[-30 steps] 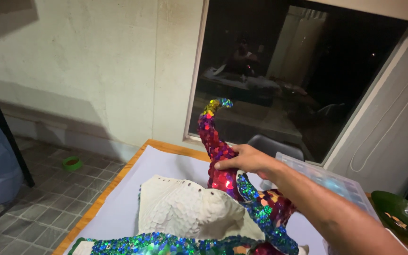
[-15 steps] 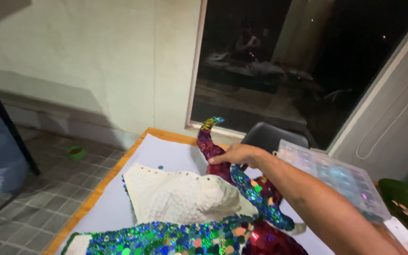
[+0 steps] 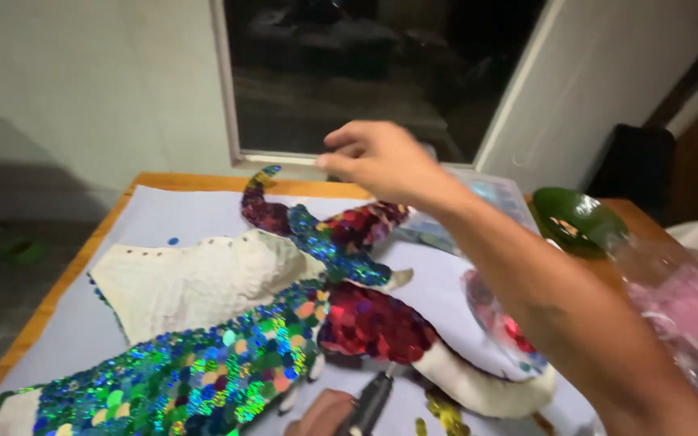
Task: Applying sequins to a dragon-shaped craft object using a hot glue gun
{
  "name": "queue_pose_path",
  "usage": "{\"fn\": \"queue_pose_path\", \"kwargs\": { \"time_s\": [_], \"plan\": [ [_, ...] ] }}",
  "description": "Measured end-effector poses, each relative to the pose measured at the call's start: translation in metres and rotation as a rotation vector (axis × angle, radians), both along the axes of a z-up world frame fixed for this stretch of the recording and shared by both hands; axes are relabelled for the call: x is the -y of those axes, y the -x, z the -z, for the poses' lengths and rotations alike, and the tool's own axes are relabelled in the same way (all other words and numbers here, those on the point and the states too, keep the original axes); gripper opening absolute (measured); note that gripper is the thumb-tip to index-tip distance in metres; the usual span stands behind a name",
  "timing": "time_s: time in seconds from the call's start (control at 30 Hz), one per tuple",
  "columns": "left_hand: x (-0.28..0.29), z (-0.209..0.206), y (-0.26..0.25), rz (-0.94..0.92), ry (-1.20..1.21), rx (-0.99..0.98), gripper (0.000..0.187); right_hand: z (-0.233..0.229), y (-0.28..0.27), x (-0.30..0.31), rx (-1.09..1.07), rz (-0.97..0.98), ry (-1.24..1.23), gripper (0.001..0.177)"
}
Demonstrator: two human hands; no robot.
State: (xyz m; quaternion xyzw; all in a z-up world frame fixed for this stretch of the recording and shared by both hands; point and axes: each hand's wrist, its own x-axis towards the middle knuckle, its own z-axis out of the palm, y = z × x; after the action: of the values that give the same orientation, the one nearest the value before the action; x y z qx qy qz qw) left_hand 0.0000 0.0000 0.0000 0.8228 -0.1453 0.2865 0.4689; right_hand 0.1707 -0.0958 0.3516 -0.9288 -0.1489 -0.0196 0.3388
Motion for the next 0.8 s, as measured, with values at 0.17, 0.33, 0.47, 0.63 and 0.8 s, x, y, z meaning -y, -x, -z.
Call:
{"fn": "queue_pose_path", "kwargs": {
  "time_s": [0.17,0.33,0.47,0.63,0.8],
  "plan": [
    [-0.012,-0.064,0.019,0.117,0.092,-0.037,0.016,0.003,0.103,0.095,0.103,0.012,-0.217,0.042],
    [-0.017,-0.104,0.029,0.365,0.154,0.060,0.031,0.074,0.164,0.174,0.113,-0.016,-0.341,0.030],
    [-0.017,-0.109,0.036,0.349,0.094,0.108,0.028,0.134,0.197,0.197,-0.217,0.292,-0.282,0.028],
    [-0.017,-0.112,0.040,0.324,0.038,0.189,0.026,0.216,0.206,0.198,-0.129,0.096,-0.071,0.025],
    [-0.010,-0.116,0.047,0.364,-0.030,0.193,0.024,0.236,0.201,0.178,-0.048,-0.124,0.254,0.019]
  ]
}}
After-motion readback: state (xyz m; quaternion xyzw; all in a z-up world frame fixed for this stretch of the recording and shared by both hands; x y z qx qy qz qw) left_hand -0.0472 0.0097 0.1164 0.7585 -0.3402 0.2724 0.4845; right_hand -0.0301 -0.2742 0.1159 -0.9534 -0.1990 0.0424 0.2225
